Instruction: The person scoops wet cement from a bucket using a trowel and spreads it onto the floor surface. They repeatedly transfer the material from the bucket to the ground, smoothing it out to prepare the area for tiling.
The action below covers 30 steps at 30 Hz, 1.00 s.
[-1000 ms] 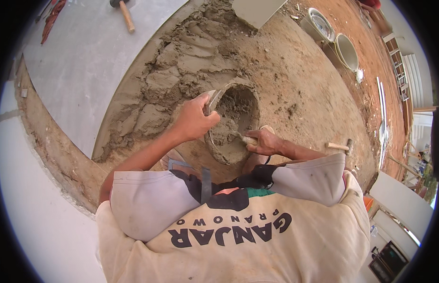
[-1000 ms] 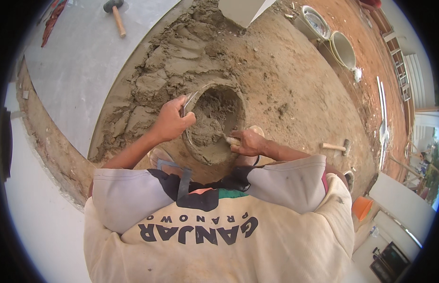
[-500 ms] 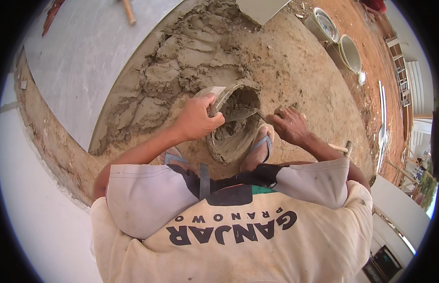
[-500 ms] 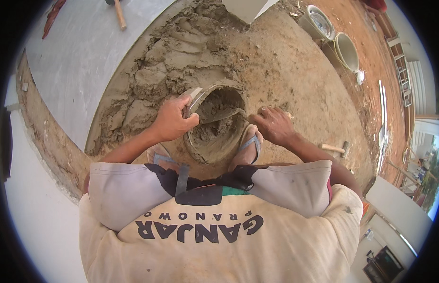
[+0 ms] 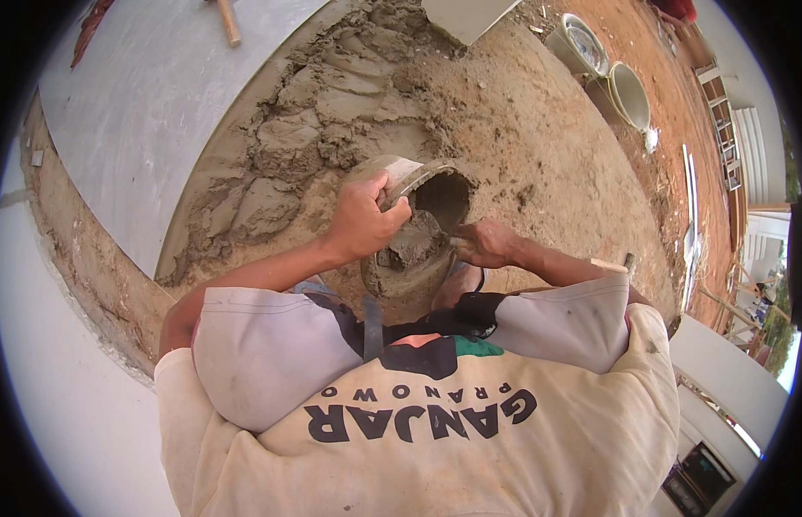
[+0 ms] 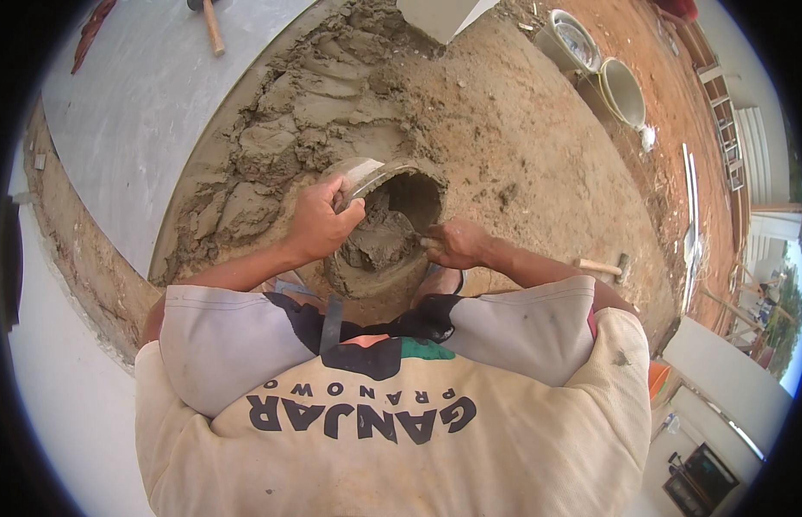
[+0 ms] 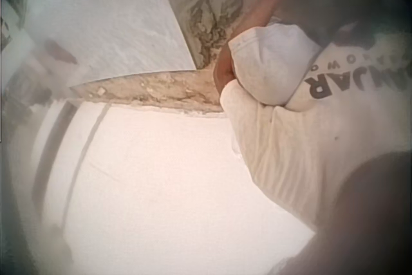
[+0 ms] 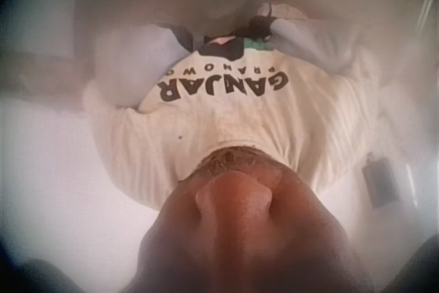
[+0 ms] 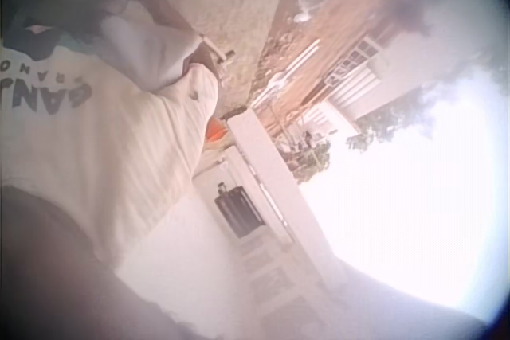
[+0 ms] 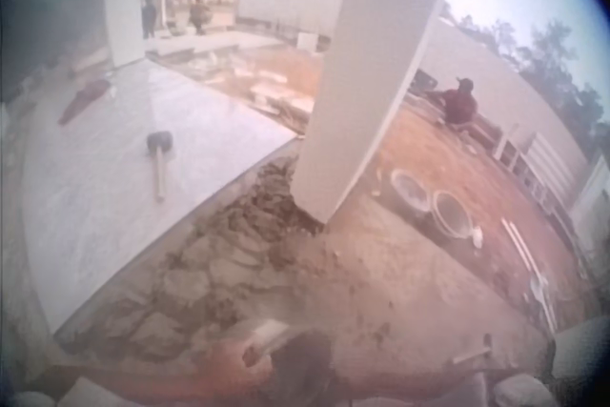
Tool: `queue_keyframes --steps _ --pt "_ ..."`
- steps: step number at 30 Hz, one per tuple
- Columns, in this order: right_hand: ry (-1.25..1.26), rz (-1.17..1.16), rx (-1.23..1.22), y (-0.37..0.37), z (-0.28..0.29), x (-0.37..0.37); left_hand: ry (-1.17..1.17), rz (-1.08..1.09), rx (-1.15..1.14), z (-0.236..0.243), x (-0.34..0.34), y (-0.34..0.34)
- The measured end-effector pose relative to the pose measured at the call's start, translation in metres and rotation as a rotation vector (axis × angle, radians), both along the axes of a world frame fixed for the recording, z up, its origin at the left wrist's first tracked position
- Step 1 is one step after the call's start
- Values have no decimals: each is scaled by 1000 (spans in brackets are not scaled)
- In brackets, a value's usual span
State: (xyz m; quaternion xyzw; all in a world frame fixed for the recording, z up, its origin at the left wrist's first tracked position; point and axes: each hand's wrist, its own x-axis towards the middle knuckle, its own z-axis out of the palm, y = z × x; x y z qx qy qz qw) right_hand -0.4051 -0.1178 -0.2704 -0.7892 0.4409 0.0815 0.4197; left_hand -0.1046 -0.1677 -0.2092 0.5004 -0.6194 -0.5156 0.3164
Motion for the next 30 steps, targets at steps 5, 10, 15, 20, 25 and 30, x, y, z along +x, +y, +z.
queue_keyframes --steps 5,10,15,20,25,30 --pt "-88 -147 157 24 -11 22 -26 71 -49 -3 11 -4" --pt "-139 -197 327 15 14 26 -36 113 38 -15 33 -13" --pt "-79 -171 403 0 48 25 -53 92 83 -20 57 -21" --pt "-178 -247 398 -19 70 25 -76 190 -34 -37 89 -25" --pt "-71 -449 486 -49 114 34 -112 125 -76 -52 137 -34" --pt "-179 -650 522 -76 128 42 -63 242 -160 -85 182 -93"
